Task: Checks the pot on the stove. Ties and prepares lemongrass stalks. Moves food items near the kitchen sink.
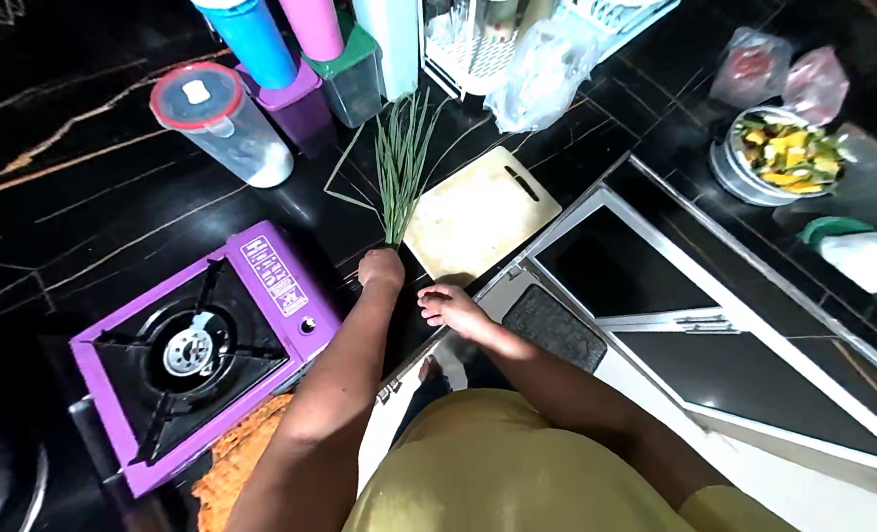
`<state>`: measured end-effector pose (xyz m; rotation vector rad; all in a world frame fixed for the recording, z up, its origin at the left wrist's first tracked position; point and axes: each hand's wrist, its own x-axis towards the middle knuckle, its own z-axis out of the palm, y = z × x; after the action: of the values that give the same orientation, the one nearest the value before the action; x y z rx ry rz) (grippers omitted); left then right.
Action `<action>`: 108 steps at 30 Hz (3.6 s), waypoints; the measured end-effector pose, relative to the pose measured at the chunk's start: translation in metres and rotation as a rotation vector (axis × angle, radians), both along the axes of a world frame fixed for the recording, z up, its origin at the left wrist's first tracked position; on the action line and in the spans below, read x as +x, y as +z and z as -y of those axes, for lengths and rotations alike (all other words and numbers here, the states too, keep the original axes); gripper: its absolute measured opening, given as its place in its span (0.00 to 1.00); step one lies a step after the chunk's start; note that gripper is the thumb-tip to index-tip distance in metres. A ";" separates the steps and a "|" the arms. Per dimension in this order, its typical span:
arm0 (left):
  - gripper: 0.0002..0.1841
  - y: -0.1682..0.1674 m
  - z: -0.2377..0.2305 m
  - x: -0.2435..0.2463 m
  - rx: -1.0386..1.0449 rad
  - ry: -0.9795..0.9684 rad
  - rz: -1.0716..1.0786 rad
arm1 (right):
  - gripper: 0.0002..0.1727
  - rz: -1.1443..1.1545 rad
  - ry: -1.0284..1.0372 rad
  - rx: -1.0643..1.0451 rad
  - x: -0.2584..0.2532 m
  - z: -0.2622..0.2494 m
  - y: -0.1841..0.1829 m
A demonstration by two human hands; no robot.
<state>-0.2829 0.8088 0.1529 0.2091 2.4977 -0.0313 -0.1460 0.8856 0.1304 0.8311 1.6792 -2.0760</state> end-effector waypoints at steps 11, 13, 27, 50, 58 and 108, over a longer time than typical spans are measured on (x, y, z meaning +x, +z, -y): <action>0.20 0.010 -0.002 -0.002 0.204 0.251 0.084 | 0.19 -0.043 0.146 -0.116 0.030 -0.130 0.025; 0.18 0.017 -0.008 0.003 0.467 0.428 0.139 | 0.18 -0.096 0.134 -0.078 0.033 -0.154 0.030; 0.12 0.109 -0.125 0.081 1.864 1.328 0.339 | 0.32 -1.420 -0.025 0.849 -0.019 -0.128 0.081; 0.11 0.035 -0.042 0.077 1.582 0.776 0.418 | 0.10 -0.235 0.145 -0.004 -0.056 -0.127 0.067; 0.14 0.023 -0.019 0.065 1.611 0.887 0.356 | 0.13 -0.214 -0.105 -0.016 -0.063 -0.131 0.057; 0.23 0.084 -0.057 0.043 2.056 1.152 0.281 | 0.33 -0.841 0.012 0.456 -0.049 -0.111 0.081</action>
<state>-0.2402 0.8659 0.2365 -0.4113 1.0432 2.5823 -0.1951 0.9964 0.2112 -0.0065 2.6291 -2.2134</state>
